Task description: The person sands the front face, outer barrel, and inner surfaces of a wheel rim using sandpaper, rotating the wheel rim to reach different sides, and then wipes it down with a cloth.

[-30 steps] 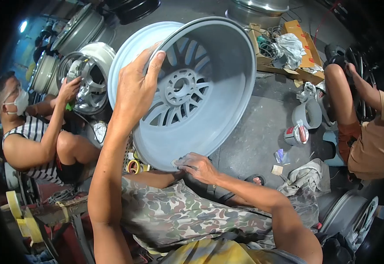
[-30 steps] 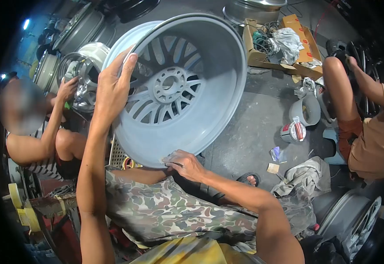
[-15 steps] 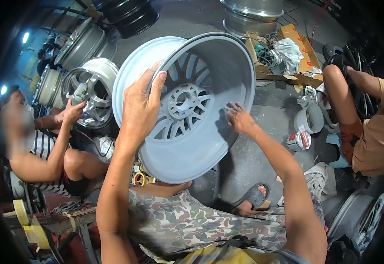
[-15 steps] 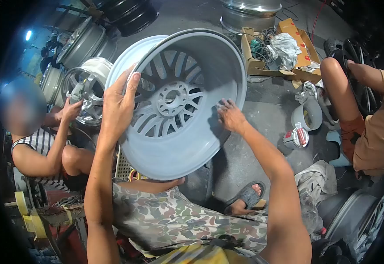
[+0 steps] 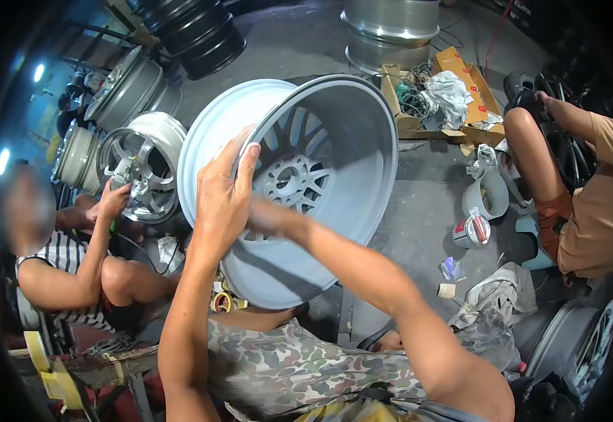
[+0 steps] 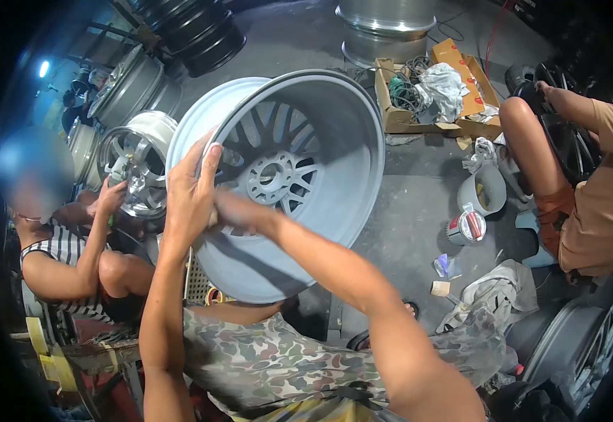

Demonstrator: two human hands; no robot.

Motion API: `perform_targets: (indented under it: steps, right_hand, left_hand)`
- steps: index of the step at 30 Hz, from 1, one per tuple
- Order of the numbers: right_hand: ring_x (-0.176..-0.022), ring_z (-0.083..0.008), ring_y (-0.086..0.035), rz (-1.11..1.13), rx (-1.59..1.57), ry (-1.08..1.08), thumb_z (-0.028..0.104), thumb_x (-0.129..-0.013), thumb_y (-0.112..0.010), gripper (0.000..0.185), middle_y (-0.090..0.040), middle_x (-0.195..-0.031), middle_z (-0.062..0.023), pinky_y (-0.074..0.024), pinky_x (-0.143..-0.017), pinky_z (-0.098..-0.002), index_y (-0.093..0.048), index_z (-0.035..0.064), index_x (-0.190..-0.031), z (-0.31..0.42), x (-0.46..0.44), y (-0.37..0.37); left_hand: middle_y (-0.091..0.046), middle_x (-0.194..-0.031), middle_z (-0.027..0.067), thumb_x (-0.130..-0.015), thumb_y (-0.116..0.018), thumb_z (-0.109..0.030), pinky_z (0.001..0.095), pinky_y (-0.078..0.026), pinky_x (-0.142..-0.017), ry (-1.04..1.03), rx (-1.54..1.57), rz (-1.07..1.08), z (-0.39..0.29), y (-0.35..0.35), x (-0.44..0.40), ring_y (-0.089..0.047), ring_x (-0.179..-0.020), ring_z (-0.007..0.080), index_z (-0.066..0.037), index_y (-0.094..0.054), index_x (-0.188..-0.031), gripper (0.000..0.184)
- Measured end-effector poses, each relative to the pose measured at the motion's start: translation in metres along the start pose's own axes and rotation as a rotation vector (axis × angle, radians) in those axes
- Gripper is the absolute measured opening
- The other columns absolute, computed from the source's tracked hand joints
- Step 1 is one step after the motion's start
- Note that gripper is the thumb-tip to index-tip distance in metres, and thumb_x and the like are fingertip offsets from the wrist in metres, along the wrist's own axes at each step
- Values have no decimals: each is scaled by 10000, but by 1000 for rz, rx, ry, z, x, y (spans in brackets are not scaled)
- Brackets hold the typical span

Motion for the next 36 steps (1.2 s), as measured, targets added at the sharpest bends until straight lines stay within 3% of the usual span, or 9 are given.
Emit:
perform_targets:
  steps: [4,8,18,21,23,25,27,30,36]
  right_hand:
    - [-988,-313,-664,-301,-988,631,190,-987,-440,262,-675,-1045,-165,-581,-851,-442,-603,22,-868,109,47,156]
    - [-1275,-434,-560,-594,-1182,908,80,-931,-457,238,-589,-1259,-279,-473,-1126,-531,-532,-79,-1092,96,124,219]
    - [-685,-189,-522,-1112,-388,511,59,-910,-572,84,-606,-807,-61,-449,-641,-354,-578,49,-828,91,27,152]
    - [-729,-287,-525,-1193,652,857,106,-901,-572,152,-581,-780,-216,-445,-703,-404,-575,-45,-884,29,14,17]
    - [-895,-387,-619,-470,394,288,110,-897,-611,167,-620,-944,-284,-465,-797,-490,-589,-47,-950,-44,43,-31]
    - [-902,-395,-662,-320,872,536,124,-915,-628,167,-677,-965,-205,-522,-827,-460,-653,29,-1049,-160,75,7]
    - [-929,-367,-674,-77,1425,159,85,-850,-583,214,-674,-952,-151,-551,-845,-469,-670,61,-1044,-200,103,89]
    - [-910,-318,-693,-269,1781,-11,145,-822,-623,207,-690,-905,-128,-563,-789,-449,-697,86,-1006,-217,109,194]
    - [-982,-398,-700,-49,1353,-201,137,-781,-654,220,-717,-980,-246,-536,-898,-495,-745,-3,-922,-193,10,34]
  left_hand:
    - [-700,-1137,247,-1034,-578,-242,371,-505,-910,61,6,21,0,3,0,-690,-1006,314,17,-629,-1299,374]
    - [-715,-1088,231,-1035,-581,-259,360,-507,-890,125,15,37,6,3,-4,-690,-975,291,20,-628,-1303,389]
    - [-724,-1028,197,-1066,-519,-322,347,-492,-906,103,78,22,3,-3,1,-667,-964,233,45,-646,-1274,441]
    - [-705,-1188,234,-1067,-513,-335,349,-478,-984,58,129,-3,1,-5,-5,-667,-1126,259,42,-641,-1279,452]
    - [-707,-1182,231,-1068,-512,-329,349,-482,-977,64,105,11,3,-6,-5,-669,-1113,253,43,-640,-1281,448]
    - [-728,-1068,200,-1070,-511,-321,336,-498,-912,110,32,5,5,-1,-4,-667,-995,212,36,-643,-1283,435]
    - [-713,-993,178,-1070,-513,-324,329,-496,-874,87,53,-13,6,-3,-1,-643,-934,198,29,-647,-1282,433]
    - [-698,-923,156,-1069,-517,-326,320,-493,-838,49,80,-28,3,-2,0,-618,-872,181,23,-649,-1282,430]
    - [-721,-1110,205,-1066,-521,-308,331,-490,-936,96,94,31,-5,-6,-5,-662,-988,200,47,-639,-1282,432]
Point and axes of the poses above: each hand's wrist, its own x-axis away from the middle knuckle, its own y-axis out of the back of the hand, z = x × y, the point moved 5 cm from there along -x, towards the middle knuckle
